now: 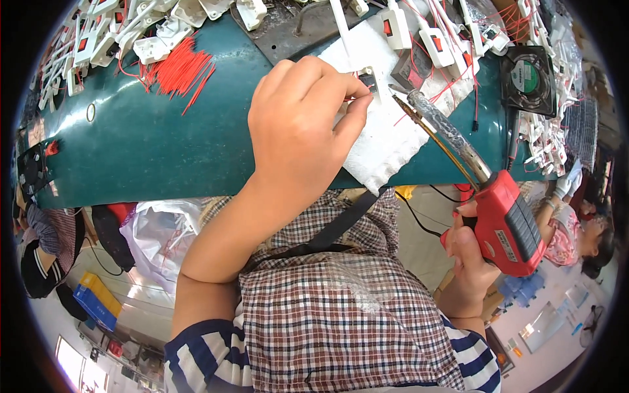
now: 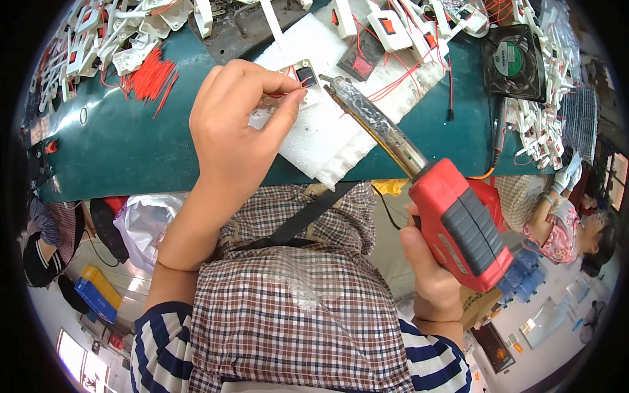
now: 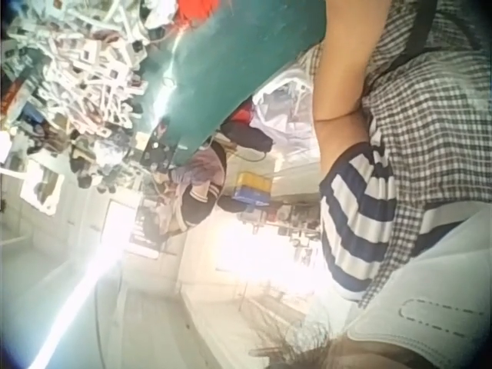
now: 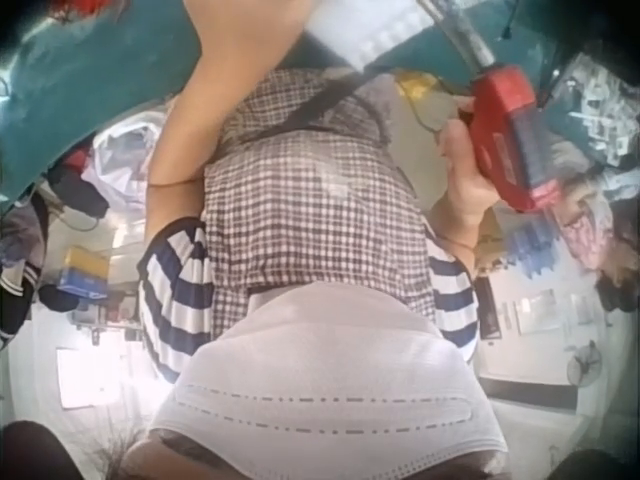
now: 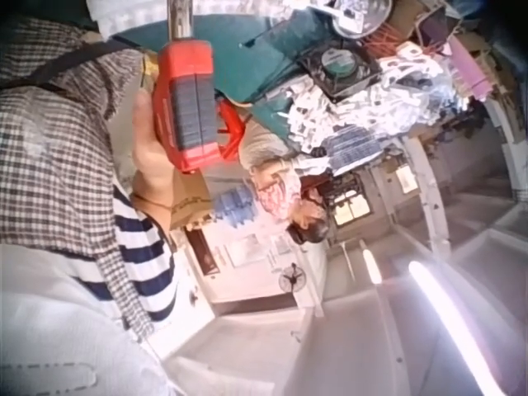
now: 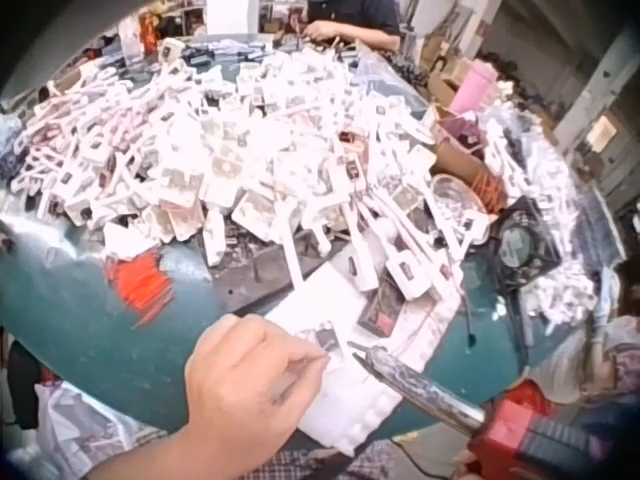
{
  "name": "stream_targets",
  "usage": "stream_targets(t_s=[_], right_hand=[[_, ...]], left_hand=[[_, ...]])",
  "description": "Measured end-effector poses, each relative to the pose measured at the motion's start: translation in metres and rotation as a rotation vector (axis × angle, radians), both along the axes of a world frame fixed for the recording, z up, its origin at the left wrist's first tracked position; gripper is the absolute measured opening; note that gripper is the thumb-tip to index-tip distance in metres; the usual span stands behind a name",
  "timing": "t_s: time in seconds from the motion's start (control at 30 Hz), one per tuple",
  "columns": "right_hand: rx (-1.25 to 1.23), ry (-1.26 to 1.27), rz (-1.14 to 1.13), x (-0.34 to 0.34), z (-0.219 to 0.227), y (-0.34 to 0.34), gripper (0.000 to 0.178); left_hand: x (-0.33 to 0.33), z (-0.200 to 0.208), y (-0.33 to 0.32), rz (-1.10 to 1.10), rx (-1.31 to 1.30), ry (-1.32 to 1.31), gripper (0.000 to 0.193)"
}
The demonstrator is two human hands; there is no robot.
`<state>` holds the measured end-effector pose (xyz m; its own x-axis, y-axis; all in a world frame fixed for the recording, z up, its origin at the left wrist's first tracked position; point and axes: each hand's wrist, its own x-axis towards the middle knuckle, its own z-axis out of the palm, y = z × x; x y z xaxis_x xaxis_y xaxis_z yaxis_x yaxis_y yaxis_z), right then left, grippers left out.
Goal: The person solders red wires to small electronic components, including electronic switches and circuit board sheets, using a soldering iron gun.
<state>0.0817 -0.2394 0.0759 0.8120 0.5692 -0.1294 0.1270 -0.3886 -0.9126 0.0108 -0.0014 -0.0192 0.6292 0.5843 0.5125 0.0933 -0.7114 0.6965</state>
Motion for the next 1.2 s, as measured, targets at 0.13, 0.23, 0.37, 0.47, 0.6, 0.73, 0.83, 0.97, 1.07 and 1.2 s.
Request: stream_targets(t_s=[0.13, 0.23, 0.37, 0.47, 0.6, 0.73, 0.83, 0.97, 1.07, 1.2], right_hand=[[-0.042, -0.054, 0.030, 0.004, -0.003, -0.002, 0.031], [-0.060, -0.075, 0.007, 0.002, -0.002, 0.004, 0.033], [-0.087, -0.041, 0.075, 0.006, -0.003, 0.002, 0.033], [-0.100, -0.071, 0.045, 0.005, -0.004, 0.003, 0.032], [-0.127, -0.070, 0.052, 0.006, -0.002, 0.003, 0.030], [-0.109, -0.072, 0.075, 0.007, 0.001, 0.006, 0.027], [-0.073, -0.088, 0.087, 0.008, 0.000, 0.004, 0.027], [-0.058, -0.100, 0.044, 0.004, -0.003, 0.009, 0.027], [-0.073, -0.055, 0.037, 0.004, 0.001, 0.012, 0.026], [-0.101, -0.110, 0.119, 0.009, 0.000, 0.004, 0.026]], left_hand=[[0.001, 0.000, -0.001, -0.001, 0.019, 0.005, 0.014], [0.002, -0.001, -0.001, 0.005, 0.039, 0.004, 0.014], [0.001, -0.002, 0.000, 0.000, 0.067, 0.010, 0.014], [0.001, -0.002, 0.000, -0.002, 0.077, 0.014, 0.015], [0.000, -0.001, 0.001, -0.012, 0.090, 0.020, 0.015], [0.001, -0.001, 0.001, -0.007, 0.084, 0.022, 0.016], [0.001, -0.002, 0.001, 0.000, 0.080, 0.005, 0.016], [0.002, -0.002, 0.000, 0.000, 0.095, 0.008, 0.016], [0.003, -0.007, -0.001, 0.015, 0.107, -0.007, 0.017], [0.004, -0.009, -0.002, 0.032, 0.113, -0.016, 0.017]])
